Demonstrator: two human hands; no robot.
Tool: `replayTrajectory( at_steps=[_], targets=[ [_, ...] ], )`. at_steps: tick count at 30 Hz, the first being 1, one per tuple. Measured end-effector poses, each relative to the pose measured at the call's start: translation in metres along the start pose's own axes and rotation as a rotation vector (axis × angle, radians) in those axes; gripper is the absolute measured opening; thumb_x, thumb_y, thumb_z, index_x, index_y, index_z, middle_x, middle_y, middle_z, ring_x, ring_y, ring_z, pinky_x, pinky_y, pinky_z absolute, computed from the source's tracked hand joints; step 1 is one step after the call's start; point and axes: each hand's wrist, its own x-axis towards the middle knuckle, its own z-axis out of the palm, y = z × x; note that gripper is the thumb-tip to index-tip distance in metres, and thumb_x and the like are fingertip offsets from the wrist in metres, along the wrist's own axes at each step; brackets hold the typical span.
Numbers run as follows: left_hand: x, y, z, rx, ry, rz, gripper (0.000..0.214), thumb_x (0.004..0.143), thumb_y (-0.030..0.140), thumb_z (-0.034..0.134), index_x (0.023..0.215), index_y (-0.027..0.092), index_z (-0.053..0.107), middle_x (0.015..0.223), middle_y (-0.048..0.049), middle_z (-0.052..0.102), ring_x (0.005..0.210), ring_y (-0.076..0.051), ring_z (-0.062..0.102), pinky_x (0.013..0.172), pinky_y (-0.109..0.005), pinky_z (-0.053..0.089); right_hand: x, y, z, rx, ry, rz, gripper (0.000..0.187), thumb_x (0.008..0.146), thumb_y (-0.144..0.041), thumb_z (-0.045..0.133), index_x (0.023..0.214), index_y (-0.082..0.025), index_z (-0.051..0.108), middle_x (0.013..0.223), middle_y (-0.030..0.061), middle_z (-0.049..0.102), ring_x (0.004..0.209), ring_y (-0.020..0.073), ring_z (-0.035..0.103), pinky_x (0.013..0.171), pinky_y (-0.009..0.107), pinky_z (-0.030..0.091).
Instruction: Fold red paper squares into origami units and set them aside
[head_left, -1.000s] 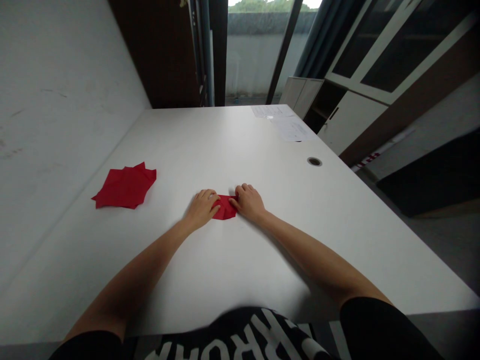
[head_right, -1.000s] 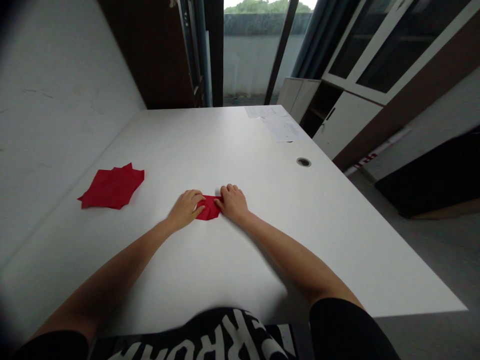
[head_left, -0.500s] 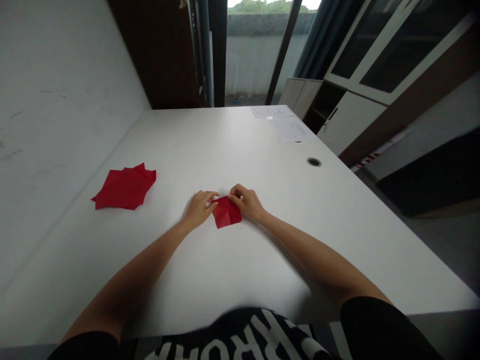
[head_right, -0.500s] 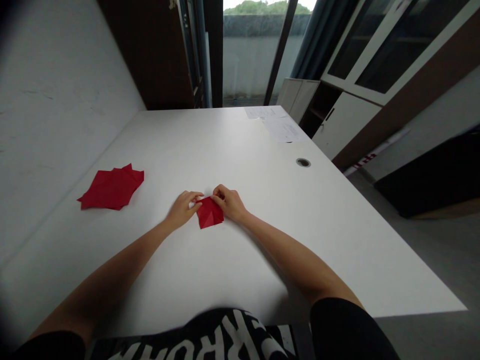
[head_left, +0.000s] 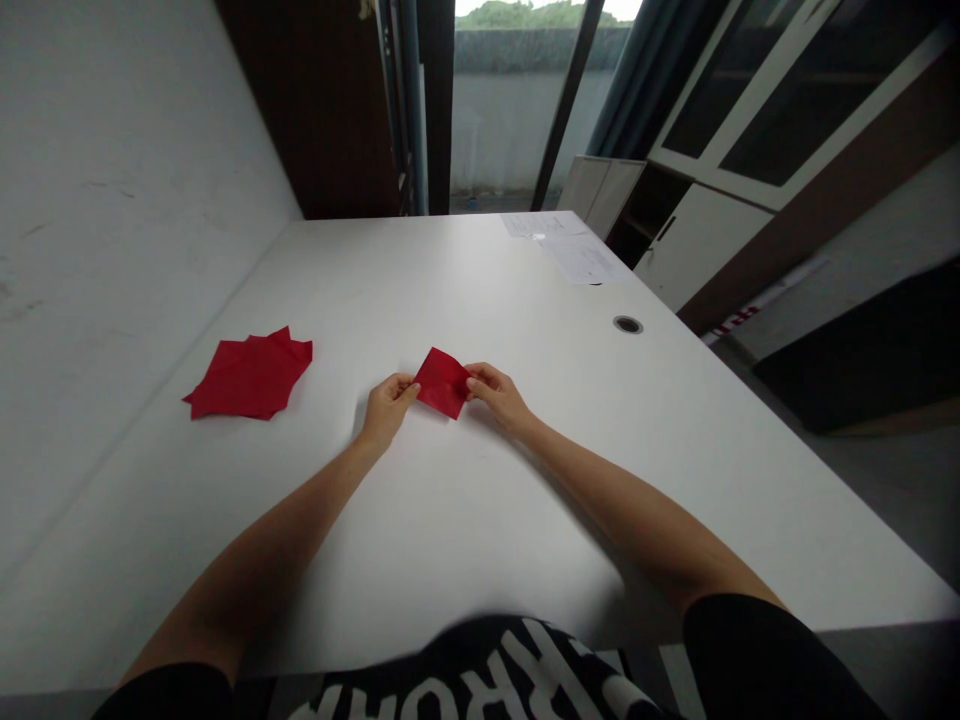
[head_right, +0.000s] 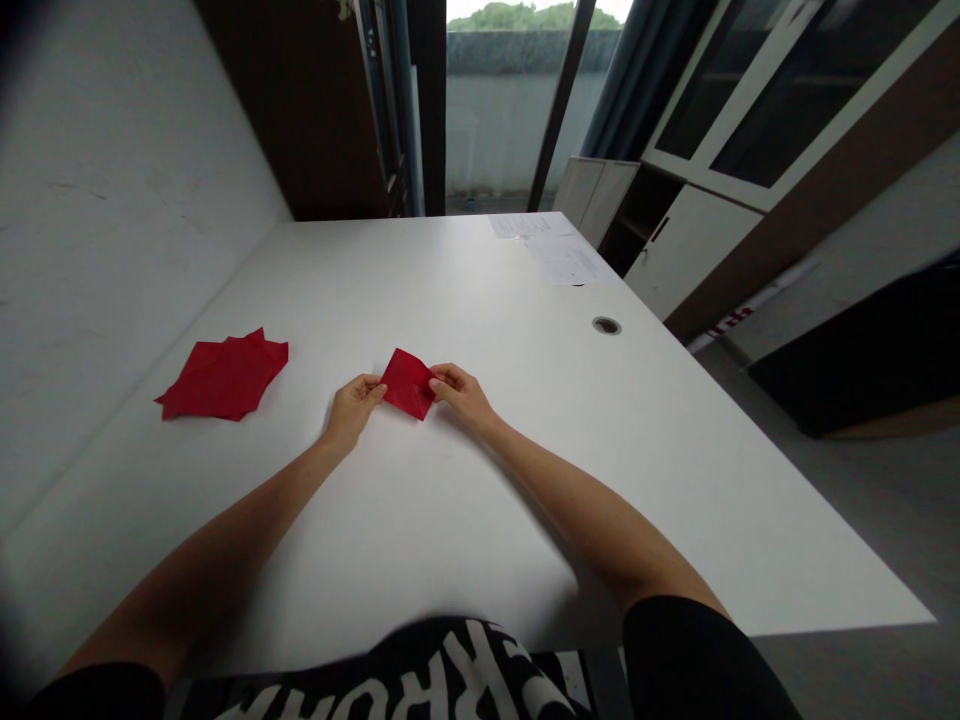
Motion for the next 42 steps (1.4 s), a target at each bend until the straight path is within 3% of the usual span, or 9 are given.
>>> replayTrajectory(
  at_steps=[7,10,12,16,20,23,30,34,42],
  targets=[
    [-0.004,0.010,0.007,-0.215,0.063,-0.064,0.023,0.079,0.034,0.075,0.091,0.017,0.066,0.087,-0.0026,0.072,0.075,-0.013,0.063,0.075,-0.027,0.050,-0.009,-0.012,0.011,0.054,-0.116,-0.147,0.063,0.081,-0.069,0.067,0.121,-0.021,0.063,0.115,0.0093,0.068,0.107,0.0241,0.062,0.094,0.037,0.050],
    [-0.005,0.011,0.009,-0.255,0.049,-0.067,0.022,0.079,0.032,0.075,0.091,0.017,0.065,0.085,-0.0013,0.070,0.074,-0.012,0.063,0.075,-0.027,0.051,-0.011,-0.013,0.014,0.034,-0.156,-0.165,0.058,0.081,-0.062,0.072,0.121,-0.021,0.063,0.113,0.0084,0.068,0.102,0.0235,0.063,0.090,0.036,0.050],
    [-0.007,0.009,0.011,-0.247,-0.004,-0.043,0.022,0.078,0.031,0.076,0.090,0.018,0.063,0.085,-0.0009,0.070,0.077,-0.013,0.064,0.078,-0.029,0.052,-0.013,-0.012,0.015,-0.038,-0.108,-0.164,0.048,0.082,-0.053,0.074,0.116,-0.021,0.065,0.105,0.0060,0.069,0.093,0.0210,0.063,0.084,0.034,0.050],
    [-0.013,0.010,0.014,-0.017,-0.121,0.063,0.016,0.082,0.028,0.072,0.093,0.019,0.065,0.090,-0.0021,0.070,0.084,-0.016,0.066,0.083,-0.033,0.054,-0.015,-0.013,0.014,-0.256,-0.024,-0.208,0.024,0.090,-0.042,0.067,0.100,-0.020,0.068,0.088,0.0025,0.067,0.079,0.0176,0.060,0.074,0.031,0.047],
    [-0.017,0.022,0.012,0.348,-0.050,0.304,0.016,0.084,0.019,0.069,0.099,0.022,0.067,0.098,-0.0029,0.066,0.092,-0.017,0.064,0.083,-0.032,0.054,-0.015,-0.014,0.008,-0.588,-0.019,-0.449,0.016,0.095,-0.033,0.060,0.092,-0.021,0.069,0.089,0.0055,0.066,0.086,0.0201,0.056,0.079,0.034,0.044],
    [-0.018,0.032,0.008,0.524,-0.029,0.426,0.021,0.085,0.012,0.065,0.102,0.024,0.067,0.098,-0.0023,0.061,0.091,-0.017,0.061,0.083,-0.031,0.053,-0.012,-0.013,0.005,-0.874,-0.033,-0.581,0.018,0.098,-0.027,0.054,0.097,-0.021,0.071,0.094,0.0091,0.064,0.090,0.0223,0.051,0.082,0.037,0.041],
    [-0.013,0.030,0.000,0.876,-0.098,0.525,0.018,0.085,0.006,0.057,0.091,0.021,0.063,0.098,-0.0049,0.058,0.096,-0.021,0.056,0.088,-0.037,0.049,-0.008,-0.009,0.002,-1.275,-0.179,-0.629,0.025,0.100,-0.024,0.051,0.115,-0.024,0.071,0.103,0.0104,0.063,0.096,0.0244,0.048,0.086,0.038,0.037],
    [-0.009,0.025,-0.005,1.028,-0.221,0.471,0.018,0.083,0.005,0.057,0.090,0.022,0.061,0.099,-0.0056,0.061,0.097,-0.024,0.055,0.088,-0.041,0.047,-0.005,-0.005,0.001,-1.337,-0.329,-0.551,0.031,0.096,-0.019,0.058,0.124,-0.024,0.069,0.104,0.0095,0.064,0.097,0.0237,0.051,0.085,0.036,0.039],
    [-0.009,0.024,-0.010,1.009,-0.318,0.432,0.006,0.085,0.022,0.065,0.090,0.022,0.063,0.098,-0.0046,0.063,0.097,-0.023,0.056,0.089,-0.039,0.045,-0.005,-0.010,-0.006,-1.203,-0.371,-0.515,0.029,0.100,-0.034,0.054,0.121,-0.022,0.071,0.107,0.0109,0.065,0.098,0.0219,0.055,0.089,0.034,0.043]
  ],
)
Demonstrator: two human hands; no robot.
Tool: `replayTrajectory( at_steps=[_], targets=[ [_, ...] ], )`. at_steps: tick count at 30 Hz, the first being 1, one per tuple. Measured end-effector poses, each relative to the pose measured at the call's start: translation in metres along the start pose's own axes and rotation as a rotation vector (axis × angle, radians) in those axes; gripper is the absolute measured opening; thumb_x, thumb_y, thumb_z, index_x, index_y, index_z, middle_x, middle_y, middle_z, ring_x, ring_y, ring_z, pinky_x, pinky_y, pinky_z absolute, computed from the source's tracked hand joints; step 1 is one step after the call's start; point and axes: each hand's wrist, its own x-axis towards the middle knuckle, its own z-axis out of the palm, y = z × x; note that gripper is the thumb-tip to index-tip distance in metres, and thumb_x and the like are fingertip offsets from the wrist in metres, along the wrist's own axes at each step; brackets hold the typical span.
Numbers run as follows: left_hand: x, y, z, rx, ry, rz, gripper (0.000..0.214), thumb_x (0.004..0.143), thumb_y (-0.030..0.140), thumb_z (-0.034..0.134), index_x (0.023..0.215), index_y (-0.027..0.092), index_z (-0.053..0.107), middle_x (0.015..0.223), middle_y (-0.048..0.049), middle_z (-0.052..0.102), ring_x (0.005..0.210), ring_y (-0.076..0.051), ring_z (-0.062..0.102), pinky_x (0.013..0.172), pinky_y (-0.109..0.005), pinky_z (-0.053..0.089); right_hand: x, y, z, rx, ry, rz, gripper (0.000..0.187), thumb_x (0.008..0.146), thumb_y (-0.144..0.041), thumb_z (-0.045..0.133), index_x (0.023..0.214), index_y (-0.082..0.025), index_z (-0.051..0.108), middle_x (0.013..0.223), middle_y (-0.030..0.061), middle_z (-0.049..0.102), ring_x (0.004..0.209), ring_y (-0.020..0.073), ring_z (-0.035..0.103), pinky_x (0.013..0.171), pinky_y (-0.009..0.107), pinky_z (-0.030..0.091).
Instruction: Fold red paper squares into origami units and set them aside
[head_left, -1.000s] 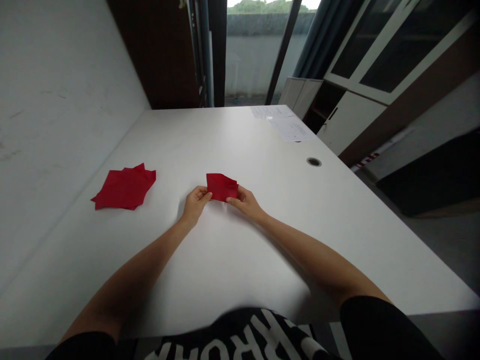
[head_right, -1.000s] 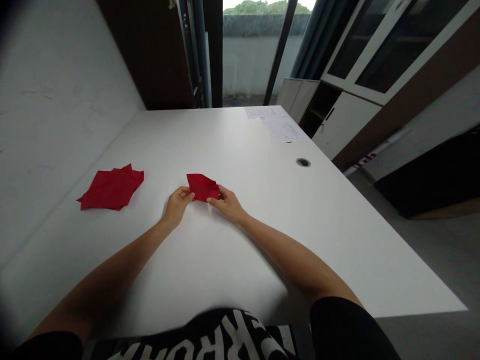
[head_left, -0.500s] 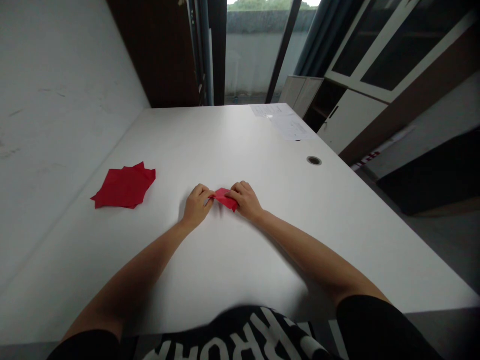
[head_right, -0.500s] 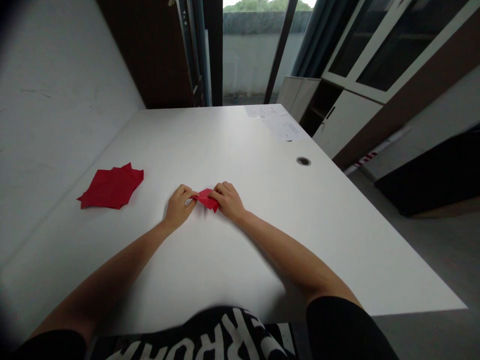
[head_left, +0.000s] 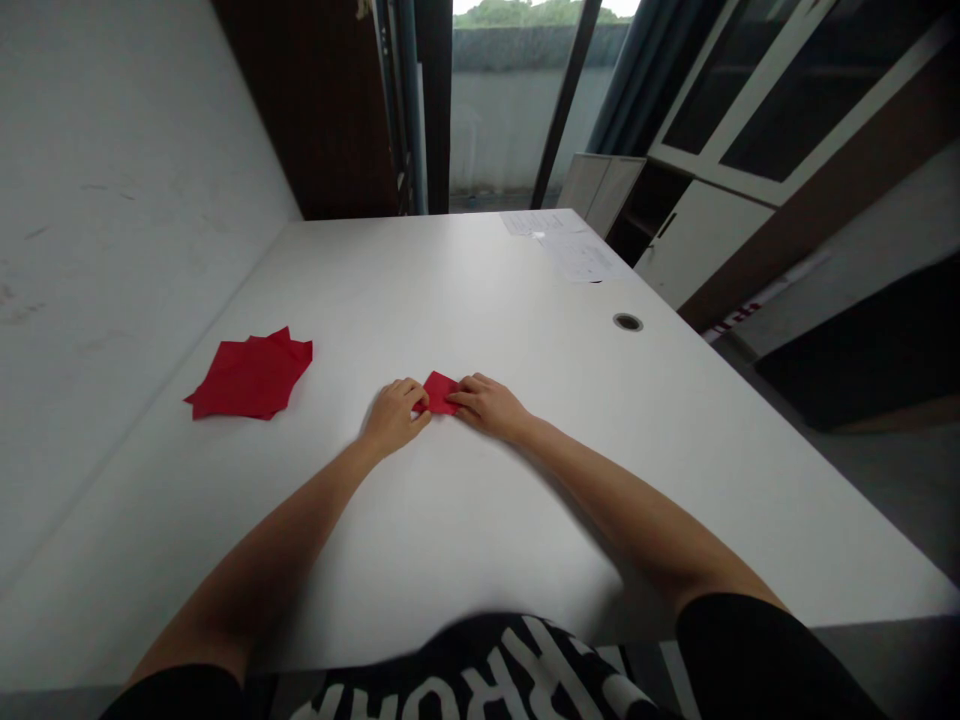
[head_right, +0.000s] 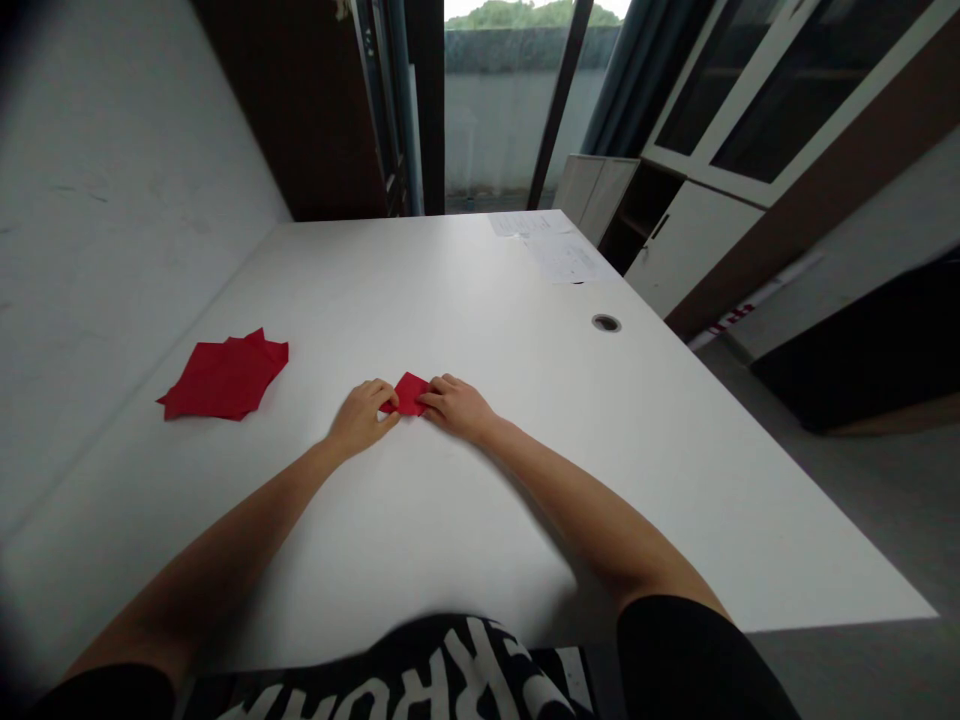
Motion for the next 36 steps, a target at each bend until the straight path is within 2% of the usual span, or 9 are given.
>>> replayTrajectory(
  at_steps=[4,7,10,11,16,21,25,31,36],
  targets=[
    [0.001,-0.002,0.003,0.011,0.014,-0.010,0.016,0.095,0.029,0.056,0.084,0.021,0.064,0.091,-0.0053,0.064,0.090,-0.022,0.056,0.084,-0.039,0.044,0.000,0.002,0.000,0.126,0.020,0.085,0.027,0.102,-0.033,0.051,0.100,-0.019,0.073,0.092,0.0079,0.066,0.089,0.0185,0.057,0.082,0.030,0.042],
    [0.002,-0.003,0.008,-0.012,0.035,-0.016,0.019,0.094,0.032,0.057,0.080,0.021,0.062,0.085,-0.0048,0.065,0.084,-0.022,0.056,0.079,-0.038,0.043,0.001,0.003,0.005,0.182,0.041,0.210,0.026,0.101,-0.031,0.053,0.088,-0.018,0.071,0.084,0.0051,0.065,0.083,0.0168,0.057,0.077,0.028,0.041],
    [0.002,-0.001,0.014,-0.057,0.064,-0.060,0.004,0.090,0.026,0.063,0.091,0.022,0.062,0.081,-0.0021,0.063,0.080,-0.021,0.056,0.076,-0.036,0.044,0.003,0.000,0.010,0.147,0.059,0.308,0.020,0.100,-0.031,0.055,0.091,-0.019,0.068,0.083,0.0039,0.065,0.082,0.0171,0.056,0.076,0.028,0.040],
    [0.002,0.001,0.015,-0.063,0.074,-0.082,0.010,0.089,0.024,0.064,0.098,0.023,0.062,0.081,-0.0015,0.063,0.080,-0.021,0.057,0.076,-0.036,0.045,0.003,-0.001,0.011,0.122,0.067,0.330,0.017,0.099,-0.032,0.057,0.095,-0.019,0.068,0.085,0.0043,0.065,0.084,0.0179,0.056,0.076,0.029,0.040],
    [0.003,0.011,0.013,-0.019,0.111,-0.057,0.038,0.087,0.016,0.063,0.124,0.024,0.059,0.114,-0.0081,0.063,0.107,-0.025,0.057,0.095,-0.043,0.047,0.003,-0.003,0.011,-0.004,0.126,0.424,0.023,0.093,-0.033,0.065,0.113,-0.021,0.063,0.102,0.0080,0.065,0.095,0.0221,0.056,0.079,0.032,0.043],
    [0.004,0.013,0.016,0.055,0.025,0.118,0.052,0.087,0.003,0.052,0.130,0.030,0.061,0.145,-0.0054,0.053,0.136,-0.026,0.044,0.114,-0.050,0.037,0.004,0.001,0.010,-0.056,0.097,0.409,0.015,0.095,-0.032,0.062,0.106,-0.022,0.066,0.098,0.0076,0.062,0.094,0.0221,0.054,0.080,0.032,0.043],
    [0.002,0.006,0.024,0.094,0.013,0.107,0.055,0.088,0.003,0.049,0.135,0.028,0.059,0.156,-0.0055,0.045,0.145,-0.027,0.036,0.118,-0.053,0.033,0.005,0.003,0.011,-0.070,0.071,0.375,0.016,0.097,-0.033,0.060,0.104,-0.022,0.068,0.097,0.0072,0.062,0.093,0.0216,0.054,0.081,0.033,0.043],
    [0.002,0.001,0.020,0.059,-0.004,0.092,0.041,0.093,0.031,0.060,0.134,0.027,0.062,0.146,-0.0078,0.056,0.137,-0.030,0.045,0.115,-0.054,0.035,0.003,-0.004,0.007,-0.133,0.078,0.377,0.025,0.097,-0.041,0.058,0.103,-0.020,0.069,0.098,0.0106,0.064,0.095,0.0246,0.055,0.083,0.036,0.043],
    [0.004,0.002,0.014,0.070,0.021,0.047,0.033,0.091,0.033,0.063,0.123,0.027,0.068,0.130,-0.0084,0.066,0.118,-0.029,0.057,0.100,-0.048,0.045,0.004,-0.014,0.004,-0.081,0.083,0.442,0.023,0.096,-0.040,0.059,0.090,-0.020,0.067,0.092,0.0103,0.065,0.090,0.0236,0.058,0.075,0.033,0.043]
  ],
)
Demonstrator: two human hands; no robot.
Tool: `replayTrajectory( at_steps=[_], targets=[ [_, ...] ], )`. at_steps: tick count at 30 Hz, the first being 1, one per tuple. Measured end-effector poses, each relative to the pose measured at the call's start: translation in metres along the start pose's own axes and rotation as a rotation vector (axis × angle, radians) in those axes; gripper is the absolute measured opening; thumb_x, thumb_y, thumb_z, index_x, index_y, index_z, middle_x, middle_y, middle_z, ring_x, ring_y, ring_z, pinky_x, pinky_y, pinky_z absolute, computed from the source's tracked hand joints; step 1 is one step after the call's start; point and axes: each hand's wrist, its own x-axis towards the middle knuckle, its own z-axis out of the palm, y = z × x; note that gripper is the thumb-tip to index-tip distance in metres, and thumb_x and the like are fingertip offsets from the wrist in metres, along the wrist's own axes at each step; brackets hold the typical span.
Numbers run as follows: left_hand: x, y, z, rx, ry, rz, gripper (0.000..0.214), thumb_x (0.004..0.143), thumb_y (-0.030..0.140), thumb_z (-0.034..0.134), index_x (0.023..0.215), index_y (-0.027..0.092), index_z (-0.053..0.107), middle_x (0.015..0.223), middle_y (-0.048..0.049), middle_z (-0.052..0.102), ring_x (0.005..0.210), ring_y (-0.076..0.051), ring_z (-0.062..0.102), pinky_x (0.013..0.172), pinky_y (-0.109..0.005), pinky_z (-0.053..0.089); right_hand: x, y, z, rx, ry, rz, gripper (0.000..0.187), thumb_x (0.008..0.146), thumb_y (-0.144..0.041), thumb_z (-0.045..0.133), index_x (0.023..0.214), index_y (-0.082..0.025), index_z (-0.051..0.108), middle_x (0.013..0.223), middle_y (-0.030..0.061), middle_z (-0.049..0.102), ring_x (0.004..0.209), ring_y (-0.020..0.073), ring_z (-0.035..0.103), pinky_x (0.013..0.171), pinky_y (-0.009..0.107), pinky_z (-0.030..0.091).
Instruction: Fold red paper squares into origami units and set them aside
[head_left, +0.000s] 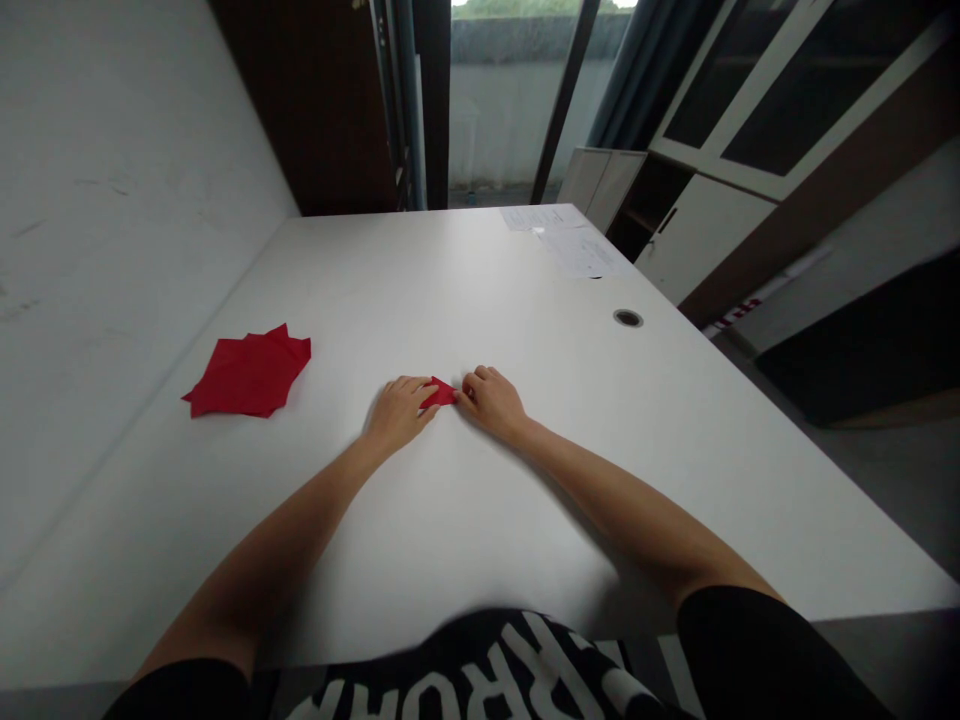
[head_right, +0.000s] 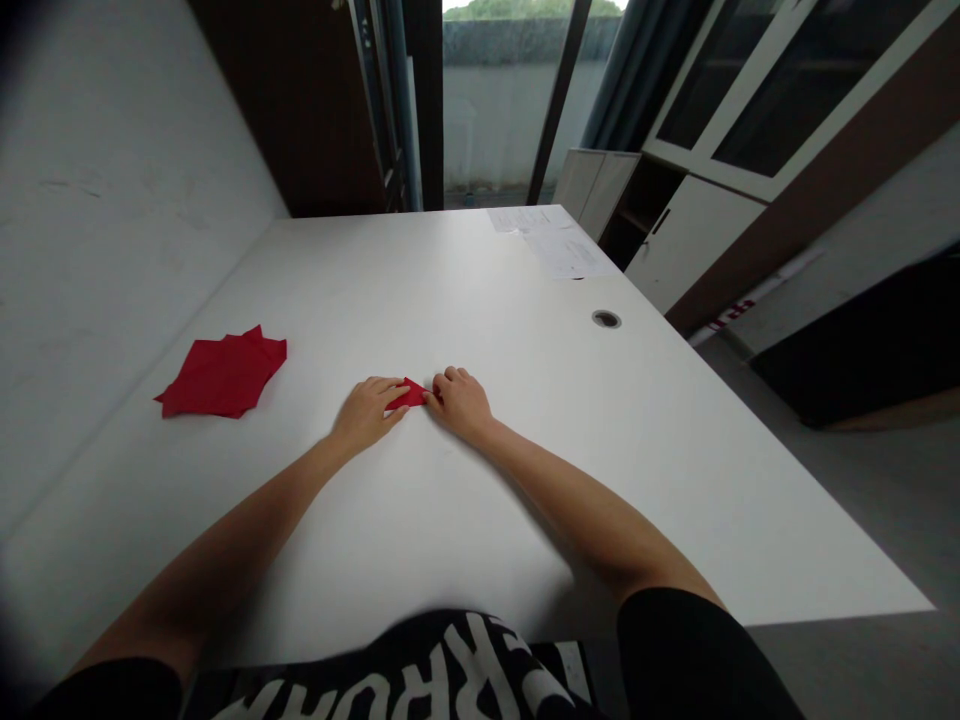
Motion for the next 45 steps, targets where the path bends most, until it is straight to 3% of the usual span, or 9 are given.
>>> replayTrajectory(
  at_steps=[4,7,10,15,24,29,33,39,45],
  targets=[
    [0.001,0.001,-0.003,0.006,-0.004,0.024,0.028,0.093,0.032,0.061,0.120,0.025,0.069,0.123,-0.0094,0.068,0.110,-0.028,0.058,0.096,-0.045,0.046,0.001,-0.004,-0.002,0.160,-0.055,0.128,0.020,0.095,-0.036,0.059,0.085,-0.020,0.066,0.085,0.0066,0.068,0.076,0.0182,0.059,0.066,0.029,0.039],
    [0.002,0.001,-0.005,0.017,-0.012,0.051,0.029,0.097,0.033,0.055,0.121,0.024,0.068,0.121,-0.0095,0.068,0.107,-0.026,0.058,0.096,-0.043,0.046,0.002,-0.002,-0.003,0.362,-0.086,0.193,0.015,0.094,-0.035,0.057,0.094,-0.021,0.065,0.077,0.0008,0.070,0.065,0.0144,0.058,0.063,0.027,0.038],
    [0.002,0.001,-0.006,-0.006,-0.006,0.054,0.031,0.100,0.034,0.049,0.121,0.022,0.068,0.119,-0.0103,0.068,0.105,-0.025,0.057,0.096,-0.042,0.046,0.004,0.002,-0.002,0.581,-0.089,0.174,0.020,0.093,-0.035,0.056,0.107,-0.022,0.063,0.075,-0.0022,0.070,0.063,0.0130,0.059,0.065,0.026,0.041],
    [0.003,0.000,-0.006,-0.036,0.009,0.052,0.030,0.102,0.031,0.046,0.121,0.025,0.068,0.113,-0.0079,0.068,0.100,-0.022,0.057,0.093,-0.039,0.047,0.003,0.002,0.002,0.741,-0.061,0.115,0.029,0.089,-0.040,0.058,0.111,-0.021,0.064,0.088,0.0021,0.072,0.071,0.0140,0.060,0.070,0.028,0.047],
    [0.003,0.002,-0.001,-0.020,0.017,0.034,0.032,0.100,0.022,0.047,0.126,0.026,0.063,0.110,-0.0073,0.066,0.099,-0.022,0.059,0.092,-0.037,0.048,0.003,-0.002,0.007,0.717,0.012,0.104,0.026,0.089,-0.035,0.059,0.110,-0.021,0.064,0.082,-0.0002,0.068,0.063,0.0123,0.053,0.064,0.026,0.044],
    [0.005,0.014,0.002,-0.020,0.051,-0.105,0.028,0.100,0.030,0.049,0.125,0.027,0.063,0.095,-0.0052,0.063,0.082,-0.020,0.062,0.075,-0.030,0.048,0.002,-0.011,0.008,0.693,0.055,0.039,0.037,0.088,-0.026,0.057,0.125,-0.022,0.057,0.087,0.0006,0.068,0.068,0.0133,0.057,0.069,0.027,0.047],
    [0.006,0.022,0.002,-0.036,0.069,-0.159,0.034,0.102,0.027,0.042,0.133,0.024,0.058,0.102,-0.0074,0.063,0.081,-0.019,0.063,0.072,-0.030,0.048,-0.001,-0.021,0.005,0.684,0.096,0.071,0.053,0.086,-0.025,0.058,0.138,-0.023,0.044,0.091,0.0015,0.069,0.070,0.0144,0.061,0.071,0.028,0.049],
    [0.003,0.035,0.002,-0.132,0.131,-0.113,0.045,0.104,0.025,0.036,0.148,0.021,0.044,0.116,-0.0102,0.063,0.096,-0.020,0.065,0.083,-0.030,0.052,-0.003,-0.029,0.001,0.552,0.059,0.165,0.051,0.086,-0.026,0.057,0.136,-0.024,0.046,0.085,0.0006,0.071,0.063,0.0154,0.061,0.063,0.027,0.044],
    [0.002,0.047,0.003,-0.248,0.148,-0.099,0.049,0.104,0.022,0.030,0.153,0.020,0.036,0.132,-0.0120,0.058,0.116,-0.022,0.061,0.099,-0.037,0.052,-0.005,-0.032,-0.002,0.380,0.089,0.159,0.046,0.089,-0.029,0.055,0.133,-0.023,0.051,0.088,0.0013,0.073,0.067,0.0175,0.062,0.065,0.027,0.042]
  ],
)
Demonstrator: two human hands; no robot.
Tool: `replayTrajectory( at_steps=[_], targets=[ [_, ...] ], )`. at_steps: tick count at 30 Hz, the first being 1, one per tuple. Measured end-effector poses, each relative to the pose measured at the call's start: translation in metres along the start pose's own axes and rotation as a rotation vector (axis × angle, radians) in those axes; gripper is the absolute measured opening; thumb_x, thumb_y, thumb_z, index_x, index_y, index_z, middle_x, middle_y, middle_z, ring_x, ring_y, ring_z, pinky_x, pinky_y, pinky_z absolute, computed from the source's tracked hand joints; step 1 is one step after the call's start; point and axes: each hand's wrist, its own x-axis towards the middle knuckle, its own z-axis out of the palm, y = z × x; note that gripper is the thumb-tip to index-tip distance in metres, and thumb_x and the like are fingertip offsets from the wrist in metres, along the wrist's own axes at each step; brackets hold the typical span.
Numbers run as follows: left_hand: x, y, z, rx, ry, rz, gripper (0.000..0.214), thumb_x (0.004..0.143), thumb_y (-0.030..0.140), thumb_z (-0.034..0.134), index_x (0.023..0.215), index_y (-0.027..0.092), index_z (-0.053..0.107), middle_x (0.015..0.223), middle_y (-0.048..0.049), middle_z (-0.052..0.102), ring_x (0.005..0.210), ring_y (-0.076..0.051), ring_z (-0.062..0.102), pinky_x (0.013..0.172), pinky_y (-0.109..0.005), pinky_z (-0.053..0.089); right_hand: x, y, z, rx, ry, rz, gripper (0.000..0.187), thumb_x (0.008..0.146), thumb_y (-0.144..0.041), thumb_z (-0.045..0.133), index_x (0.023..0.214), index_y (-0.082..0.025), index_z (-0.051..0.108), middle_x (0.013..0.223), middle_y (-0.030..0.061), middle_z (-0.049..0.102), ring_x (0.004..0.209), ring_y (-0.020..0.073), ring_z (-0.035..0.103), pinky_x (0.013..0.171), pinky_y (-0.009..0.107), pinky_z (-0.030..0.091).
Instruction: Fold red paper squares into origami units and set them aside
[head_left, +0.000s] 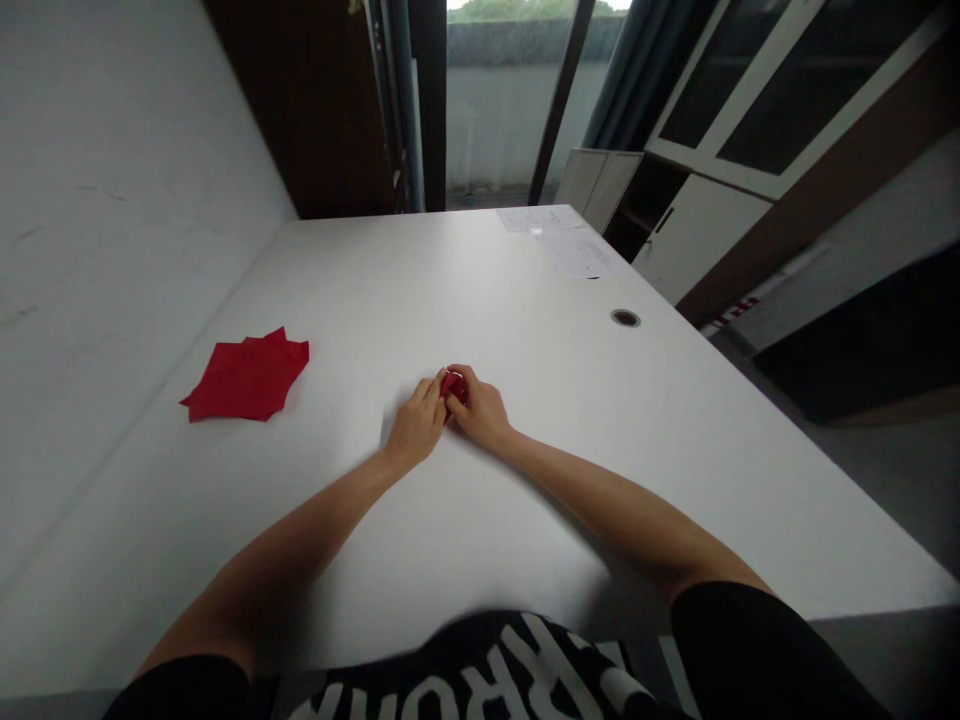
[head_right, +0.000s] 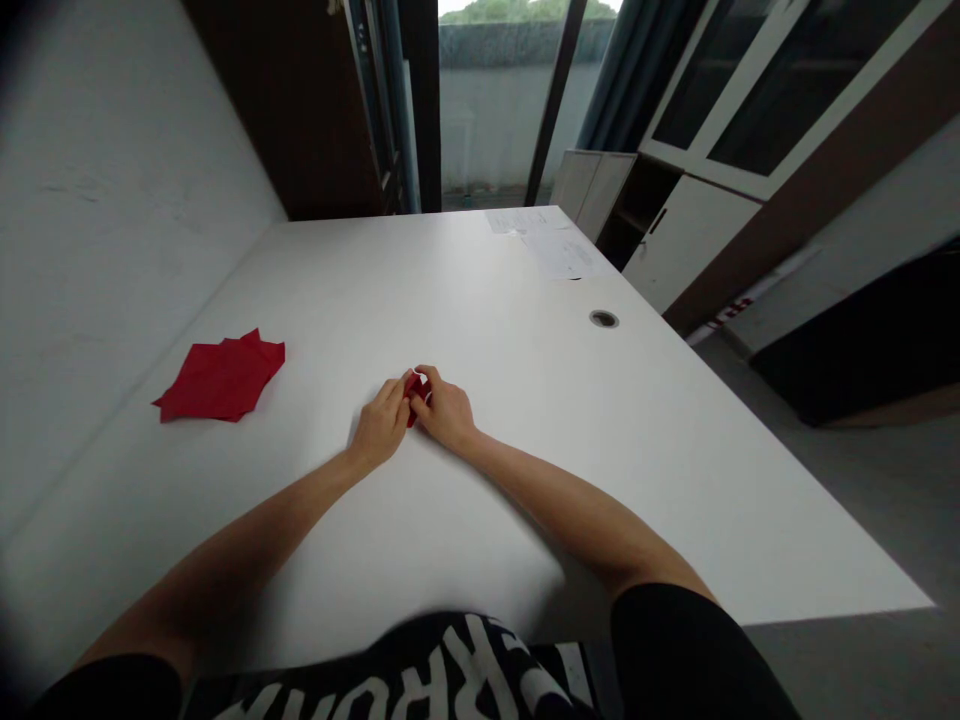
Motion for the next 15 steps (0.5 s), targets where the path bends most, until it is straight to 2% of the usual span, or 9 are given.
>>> replayTrajectory(
  at_steps=[5,11,15],
  targets=[
    [-0.0008,0.0048,-0.0009,-0.044,-0.025,-0.012,0.050,0.103,0.021,0.031,0.153,0.020,0.037,0.132,-0.0120,0.058,0.117,-0.022,0.060,0.101,-0.037,0.052,-0.0006,0.0009,-0.0009,-0.109,-0.001,-0.019,0.046,0.094,-0.030,0.048,0.139,-0.020,0.047,0.092,0.0044,0.074,0.072,0.0200,0.065,0.067,0.028,0.044],
    [0.0003,0.0020,-0.0004,-0.159,-0.004,-0.093,0.056,0.098,0.031,0.050,0.151,0.021,0.038,0.124,-0.0098,0.061,0.091,-0.017,0.066,0.089,-0.034,0.056,-0.0002,0.0029,0.0001,-0.249,-0.112,-0.142,0.058,0.094,-0.026,0.050,0.150,-0.016,0.035,0.112,0.0100,0.074,0.090,0.0222,0.070,0.072,0.028,0.048],
    [0.0038,-0.0037,0.0004,-0.181,0.053,-0.135,0.046,0.098,0.025,0.048,0.143,0.020,0.049,0.127,-0.0097,0.063,0.116,-0.022,0.062,0.104,-0.039,0.050,-0.0005,0.0078,0.0051,-0.288,-0.147,-0.298,0.060,0.098,-0.023,0.046,0.154,-0.016,0.029,0.124,0.0116,0.071,0.098,0.0210,0.070,0.080,0.028,0.050]
  ],
)
